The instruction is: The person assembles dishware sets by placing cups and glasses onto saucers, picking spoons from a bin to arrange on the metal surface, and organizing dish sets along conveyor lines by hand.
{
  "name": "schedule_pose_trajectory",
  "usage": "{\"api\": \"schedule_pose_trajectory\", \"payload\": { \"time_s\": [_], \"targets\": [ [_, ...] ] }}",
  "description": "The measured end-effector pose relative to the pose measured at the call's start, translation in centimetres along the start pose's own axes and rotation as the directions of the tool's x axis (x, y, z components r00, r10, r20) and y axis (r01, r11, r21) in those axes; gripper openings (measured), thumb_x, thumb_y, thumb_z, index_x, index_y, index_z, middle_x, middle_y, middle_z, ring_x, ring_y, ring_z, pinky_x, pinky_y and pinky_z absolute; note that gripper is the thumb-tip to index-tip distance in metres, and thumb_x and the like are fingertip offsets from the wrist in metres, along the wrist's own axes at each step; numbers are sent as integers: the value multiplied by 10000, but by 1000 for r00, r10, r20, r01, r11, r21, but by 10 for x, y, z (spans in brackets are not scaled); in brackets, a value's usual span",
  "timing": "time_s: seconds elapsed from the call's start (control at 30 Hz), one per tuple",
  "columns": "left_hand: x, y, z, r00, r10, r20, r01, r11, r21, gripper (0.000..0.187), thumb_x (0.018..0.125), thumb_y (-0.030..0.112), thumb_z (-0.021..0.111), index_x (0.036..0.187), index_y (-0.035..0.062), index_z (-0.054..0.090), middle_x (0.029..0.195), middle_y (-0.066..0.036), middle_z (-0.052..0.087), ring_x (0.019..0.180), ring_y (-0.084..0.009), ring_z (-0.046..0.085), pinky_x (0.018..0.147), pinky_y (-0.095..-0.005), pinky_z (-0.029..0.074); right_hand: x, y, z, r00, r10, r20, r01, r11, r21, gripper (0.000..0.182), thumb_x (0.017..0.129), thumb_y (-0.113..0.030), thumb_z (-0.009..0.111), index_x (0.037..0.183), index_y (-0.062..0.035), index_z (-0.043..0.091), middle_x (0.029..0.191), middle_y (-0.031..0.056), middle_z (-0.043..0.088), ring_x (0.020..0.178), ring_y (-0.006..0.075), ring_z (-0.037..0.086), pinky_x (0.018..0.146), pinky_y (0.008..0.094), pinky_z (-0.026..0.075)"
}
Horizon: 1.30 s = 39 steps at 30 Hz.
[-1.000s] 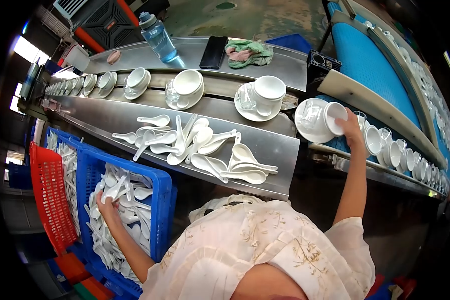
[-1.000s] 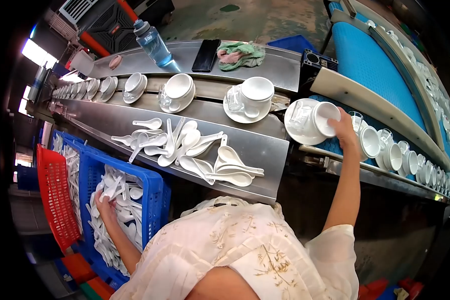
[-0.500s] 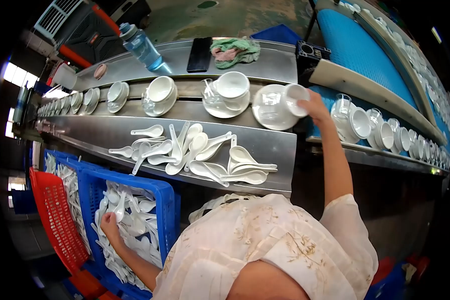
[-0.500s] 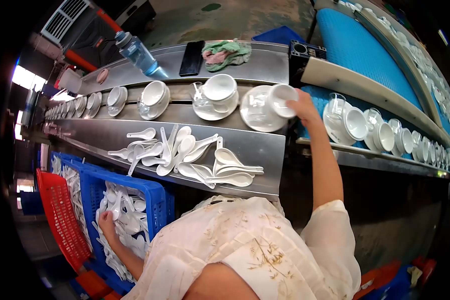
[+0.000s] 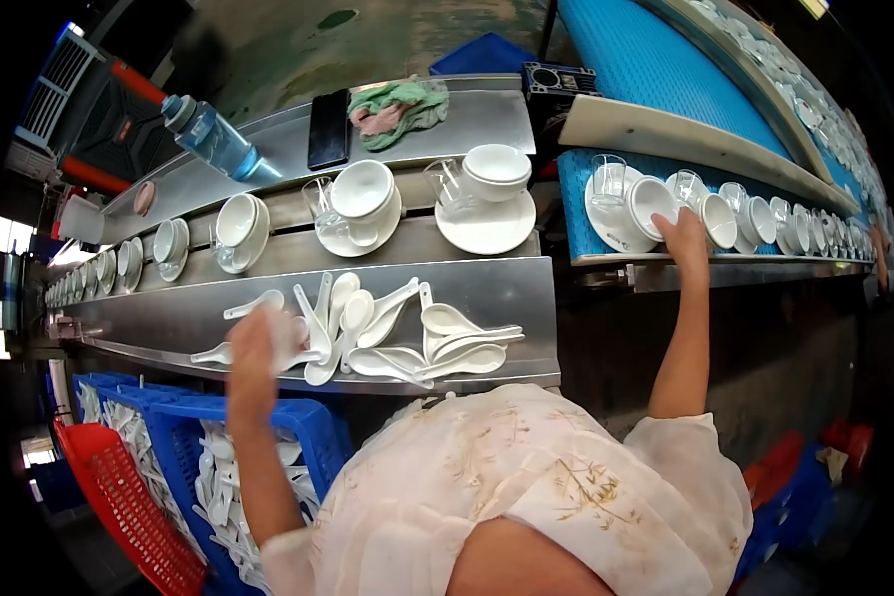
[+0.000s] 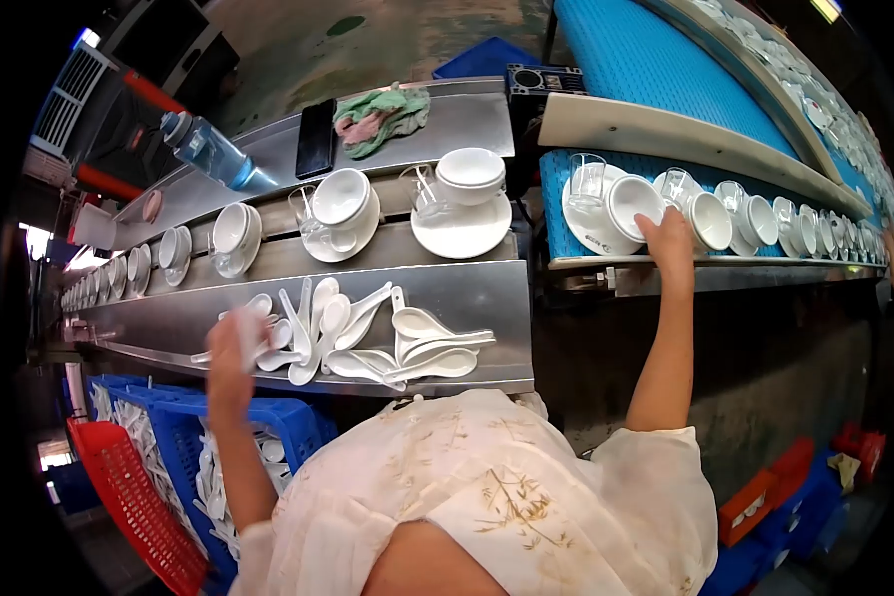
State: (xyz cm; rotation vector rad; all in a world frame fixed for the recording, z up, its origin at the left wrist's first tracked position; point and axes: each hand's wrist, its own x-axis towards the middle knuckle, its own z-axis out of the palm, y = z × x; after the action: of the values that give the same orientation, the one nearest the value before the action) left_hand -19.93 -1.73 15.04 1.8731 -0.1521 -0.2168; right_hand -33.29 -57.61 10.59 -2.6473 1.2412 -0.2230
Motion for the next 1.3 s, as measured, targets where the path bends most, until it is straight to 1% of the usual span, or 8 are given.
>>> {"api": "schedule_pose_trajectory", "payload": {
  "time_s": [0.07,0.17,0.2,0.43,0.63,1.17,1.23,1.3],
  "targets": [
    [36,50,73,864,-22,503,-103,970,220,209,912,213,506,888,18,577,796,-61,558,734,-172,535,668,-333,432,2,-3,5,991,62,122,-103,921,375,339,715,-146,655,985,44,581,902,208,629,820,315,623,726,395,485],
    [73,23,168,526,464,713,-655,756,-10,233,883,207,524,842,-6,607,1040,-160,589,869,-292,573,764,-350,450,5,6,36,998,32,61,-65,751,657,352,688,-63,585,1024,41,572,905,151,625,807,249,611,719,349,484],
    [81,20,189,485,343,804,-659,748,78,240,882,215,531,828,-6,608,1134,-151,561,979,-307,548,827,-365,437,6,8,45,1000,20,-5,-11,708,706,365,678,-37,561,1034,39,569,906,132,621,805,227,603,715,333,483],
    [118,-24,209,412,291,863,-720,685,113,264,875,219,536,773,-19,586,1228,-135,526,1039,-310,526,890,-367,414,4,-14,50,973,165,162,-208,315,926,429,681,-4,549,1108,30,532,973,108,601,848,207,591,754,299,475],
    [131,-26,171,376,271,886,-722,685,97,278,895,226,498,763,-8,565,1228,-109,531,1111,-269,481,978,-367,335,-21,-62,-6,932,-201,300,-201,403,893,408,693,-13,533,1099,18,533,960,86,594,850,172,582,757,285,475],
    [146,-4,48,930,50,364,-163,943,289,249,865,223,567,928,-8,635,750,-23,576,708,-85,497,670,-238,409,-88,-139,33,700,-621,353,122,591,797,308,773,-41,534,1074,15,566,912,89,634,824,138,580,752,277,467],
    [177,-3,63,933,150,326,-200,972,126,309,871,241,536,1019,-20,608,791,-31,596,727,-97,504,669,-238,408,-79,-132,12,750,-516,414,63,679,732,281,835,-145,564,1066,14,571,929,120,637,820,165,587,759,300,459],
    [198,-3,87,946,131,296,-166,981,97,373,860,289,554,1072,-14,602,894,-37,631,823,-102,540,744,-228,418,-61,-108,-5,989,-150,5,126,853,507,328,892,-241,527,1096,10,582,1023,155,613,928,215,578,800,305,461]
  ]
}}
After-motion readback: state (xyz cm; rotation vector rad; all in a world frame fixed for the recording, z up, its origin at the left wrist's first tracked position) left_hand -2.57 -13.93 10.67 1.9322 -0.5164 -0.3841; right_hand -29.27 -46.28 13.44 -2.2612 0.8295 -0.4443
